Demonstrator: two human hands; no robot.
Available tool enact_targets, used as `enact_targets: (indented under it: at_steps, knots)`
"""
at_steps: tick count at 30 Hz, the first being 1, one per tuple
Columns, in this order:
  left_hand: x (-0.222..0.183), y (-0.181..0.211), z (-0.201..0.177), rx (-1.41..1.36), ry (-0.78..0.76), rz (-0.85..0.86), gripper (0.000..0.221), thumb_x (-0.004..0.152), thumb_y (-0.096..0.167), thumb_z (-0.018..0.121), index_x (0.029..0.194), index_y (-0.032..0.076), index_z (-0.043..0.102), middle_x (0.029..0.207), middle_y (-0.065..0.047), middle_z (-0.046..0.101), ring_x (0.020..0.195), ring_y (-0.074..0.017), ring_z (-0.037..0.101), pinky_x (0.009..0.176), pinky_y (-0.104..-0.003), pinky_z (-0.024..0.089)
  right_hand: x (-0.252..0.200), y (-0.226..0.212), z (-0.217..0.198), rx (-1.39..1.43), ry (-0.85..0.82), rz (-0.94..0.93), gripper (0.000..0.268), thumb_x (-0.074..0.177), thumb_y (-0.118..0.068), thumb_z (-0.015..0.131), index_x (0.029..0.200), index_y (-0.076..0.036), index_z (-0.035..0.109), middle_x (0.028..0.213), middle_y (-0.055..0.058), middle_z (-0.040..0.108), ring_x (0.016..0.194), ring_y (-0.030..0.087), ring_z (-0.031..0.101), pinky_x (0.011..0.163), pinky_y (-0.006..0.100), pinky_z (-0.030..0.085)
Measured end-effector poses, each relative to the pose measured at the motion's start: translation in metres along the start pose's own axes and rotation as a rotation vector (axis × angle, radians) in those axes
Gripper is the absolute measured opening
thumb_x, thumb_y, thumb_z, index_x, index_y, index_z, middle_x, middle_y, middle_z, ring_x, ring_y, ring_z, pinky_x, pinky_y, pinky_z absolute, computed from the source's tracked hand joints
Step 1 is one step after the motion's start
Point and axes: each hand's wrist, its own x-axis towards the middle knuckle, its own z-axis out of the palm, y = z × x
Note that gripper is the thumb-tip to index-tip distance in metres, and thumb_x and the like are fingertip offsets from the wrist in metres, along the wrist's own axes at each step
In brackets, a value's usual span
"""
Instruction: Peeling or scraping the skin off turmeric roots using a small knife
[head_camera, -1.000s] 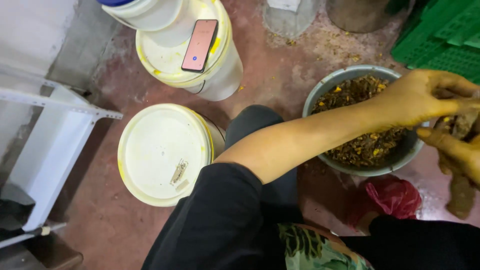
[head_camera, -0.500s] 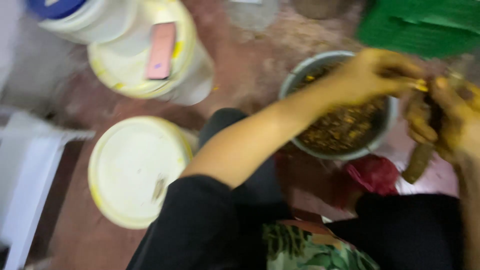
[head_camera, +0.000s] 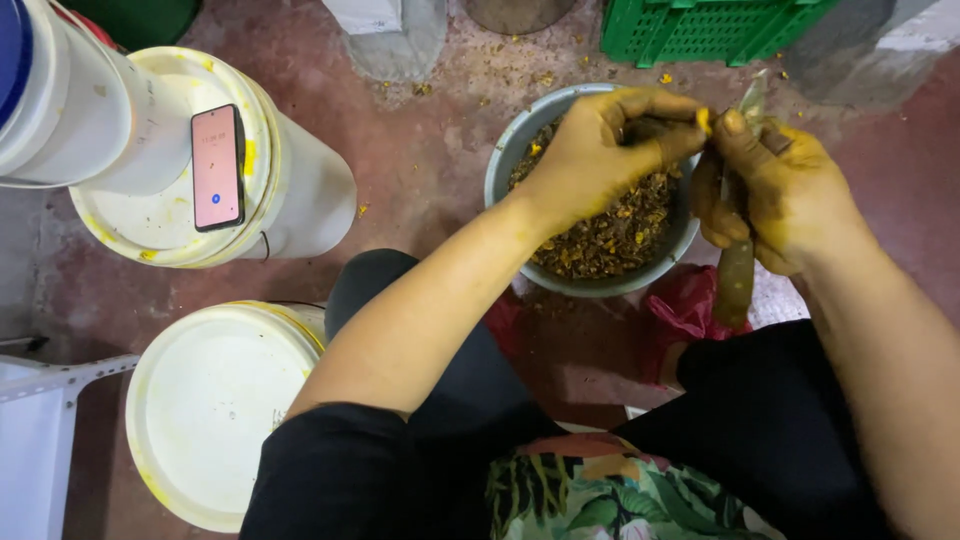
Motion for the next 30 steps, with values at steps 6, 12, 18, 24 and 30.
enact_targets:
  at_steps: [6,12,18,24,30]
  knots:
    - [0.007,-0.004,-0.009,-0.339,-0.010,-0.059,0.014,0.098,0.012,0.077,0.109,0.004,0.077,0.109,-0.007,0.079,0.102,-0.0150,0.072,0.097,-0.028,0.054,-0.004,-0.008,0.005,-0.357,0.015,0.032,0.068,0.110,-0.055,0.033,0.065,-0.005,0.044,0.050,0.014,0.044,0.037,0.018,0.033,0.037,0.031,0.021]
    - [0.004,-0.003,-0.012,-0.584,0.099,-0.340,0.019,0.091,0.010,0.077,0.109,0.002,0.074,0.100,-0.015,0.079,0.090,-0.0278,0.076,0.082,-0.038,0.061,-0.006,-0.017,-0.003,-0.587,0.252,0.117,0.077,0.104,-0.066,0.028,0.068,-0.002,0.051,0.055,0.015,0.046,0.023,0.027,0.031,0.017,0.037,0.018]
    - [0.006,-0.029,-0.029,-0.414,0.128,-0.065,0.024,0.092,0.006,0.084,0.114,0.001,0.077,0.107,-0.013,0.080,0.096,-0.0232,0.074,0.092,-0.036,0.057,-0.014,-0.016,-0.009,-0.665,0.165,0.105,0.022,0.124,-0.027,0.048,0.116,-0.012,0.062,0.066,-0.005,0.037,0.054,0.007,0.029,0.046,0.028,0.019]
    - [0.019,-0.065,-0.038,-0.245,0.082,0.010,0.031,0.103,0.002,0.079,0.133,-0.001,0.073,0.135,-0.015,0.073,0.129,-0.0243,0.066,0.118,-0.038,0.047,-0.016,-0.025,-0.003,-0.708,0.147,-0.005,0.042,0.128,-0.039,0.044,0.137,-0.004,0.067,0.071,0.003,0.038,0.058,0.010,0.036,0.048,0.024,0.025]
    - [0.013,-0.041,-0.007,0.218,-0.242,-0.192,0.065,0.091,0.012,0.085,0.145,-0.002,0.052,0.152,-0.019,0.058,0.141,-0.0282,0.062,0.122,-0.041,0.052,0.031,0.130,-0.171,-0.724,0.084,-0.092,0.042,0.134,-0.005,0.047,0.091,-0.005,0.046,0.089,0.012,0.056,0.084,0.021,0.058,0.076,0.027,0.045]
